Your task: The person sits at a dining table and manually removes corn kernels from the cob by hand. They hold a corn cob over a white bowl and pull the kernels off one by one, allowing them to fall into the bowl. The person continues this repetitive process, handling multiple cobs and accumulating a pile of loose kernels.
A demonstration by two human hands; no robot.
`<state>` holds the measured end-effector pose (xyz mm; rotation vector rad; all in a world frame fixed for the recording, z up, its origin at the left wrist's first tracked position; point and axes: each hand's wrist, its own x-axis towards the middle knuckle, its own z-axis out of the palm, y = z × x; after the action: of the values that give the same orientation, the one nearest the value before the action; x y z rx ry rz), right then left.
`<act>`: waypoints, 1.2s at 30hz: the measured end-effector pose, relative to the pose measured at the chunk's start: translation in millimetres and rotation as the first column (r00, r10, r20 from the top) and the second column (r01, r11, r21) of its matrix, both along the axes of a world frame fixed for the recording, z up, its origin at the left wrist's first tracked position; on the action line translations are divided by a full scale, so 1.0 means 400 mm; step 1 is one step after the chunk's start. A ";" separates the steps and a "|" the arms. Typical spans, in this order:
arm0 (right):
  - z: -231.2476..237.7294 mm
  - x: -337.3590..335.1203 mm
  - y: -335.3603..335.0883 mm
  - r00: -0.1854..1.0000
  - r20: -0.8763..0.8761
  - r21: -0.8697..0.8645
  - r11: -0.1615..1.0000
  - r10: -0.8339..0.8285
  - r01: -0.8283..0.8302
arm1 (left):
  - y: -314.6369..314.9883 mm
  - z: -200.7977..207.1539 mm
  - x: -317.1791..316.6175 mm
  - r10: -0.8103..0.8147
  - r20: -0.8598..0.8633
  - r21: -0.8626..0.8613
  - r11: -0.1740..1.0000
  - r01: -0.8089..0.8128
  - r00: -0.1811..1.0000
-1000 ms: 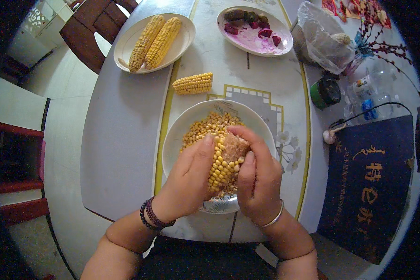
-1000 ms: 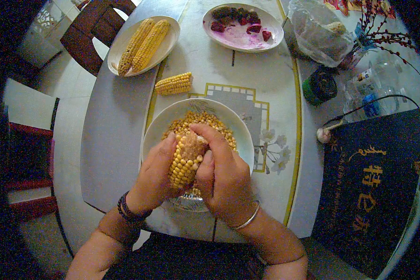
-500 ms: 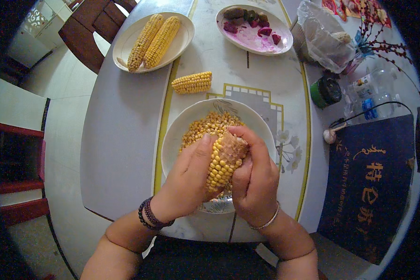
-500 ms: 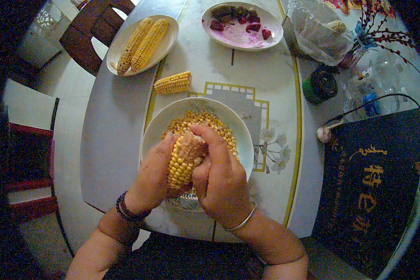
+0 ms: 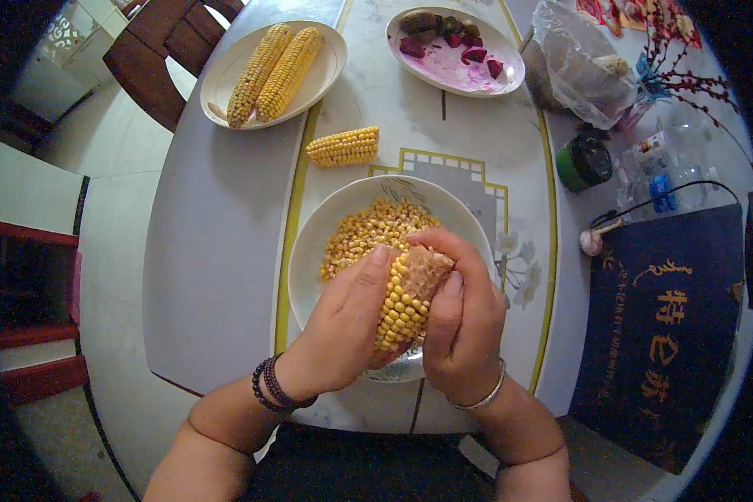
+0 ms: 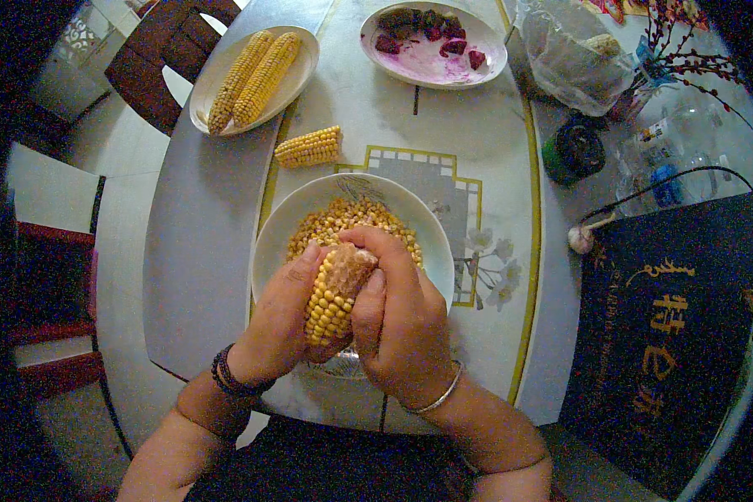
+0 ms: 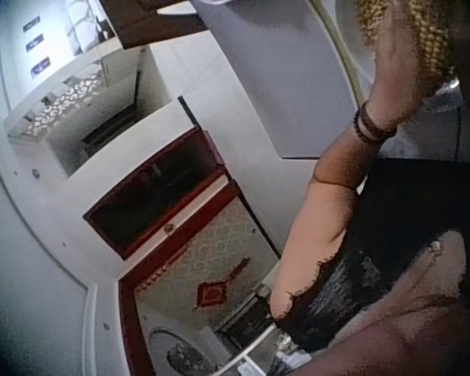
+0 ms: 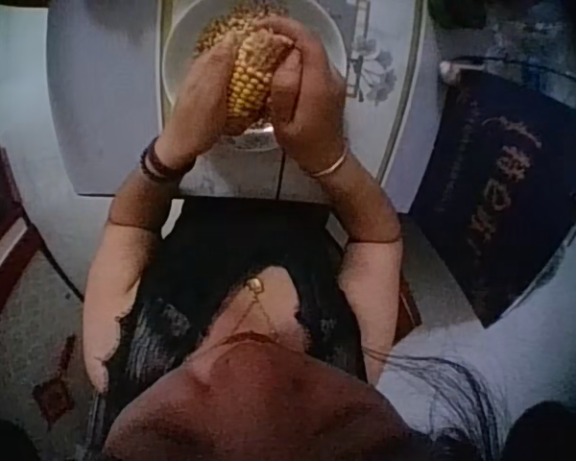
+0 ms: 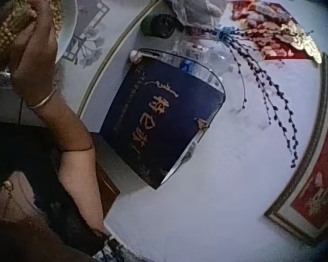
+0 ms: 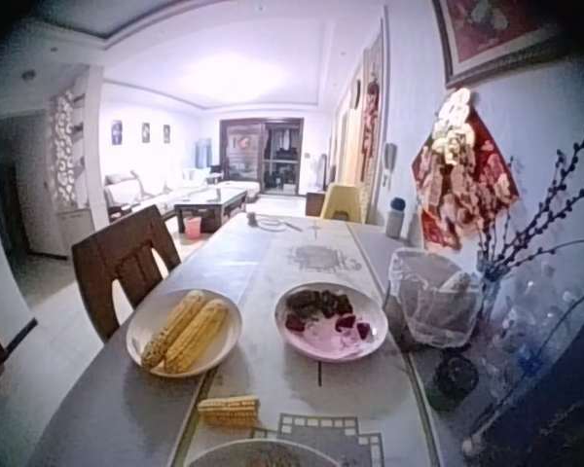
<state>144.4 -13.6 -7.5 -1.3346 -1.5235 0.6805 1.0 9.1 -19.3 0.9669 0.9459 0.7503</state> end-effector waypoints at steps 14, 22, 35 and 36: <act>0.003 0.015 0.005 0.988 -0.141 -0.082 0.994 0.060 -0.072 | 0.030 0.034 -0.019 -0.044 0.232 -0.401 0.906 0.137 0.972; 0.003 0.026 0.012 0.986 -0.138 -0.037 0.994 0.096 -0.102 | 0.030 0.085 -0.018 0.000 0.248 -0.215 0.975 0.056 0.969; -0.008 0.032 0.020 0.977 -0.155 0.026 0.989 0.146 -0.144 | 0.047 0.058 -0.031 0.052 0.013 -0.055 0.997 -0.051 0.999; -0.004 0.043 0.023 0.980 -0.089 0.056 0.983 0.180 -0.176 | 0.046 0.053 -0.034 0.048 -0.029 -0.012 0.999 -0.048 0.998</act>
<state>161.6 -4.4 -9.2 -1.1237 -1.5857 0.8023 -12.5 27.6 1.9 0.9493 1.0011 0.7719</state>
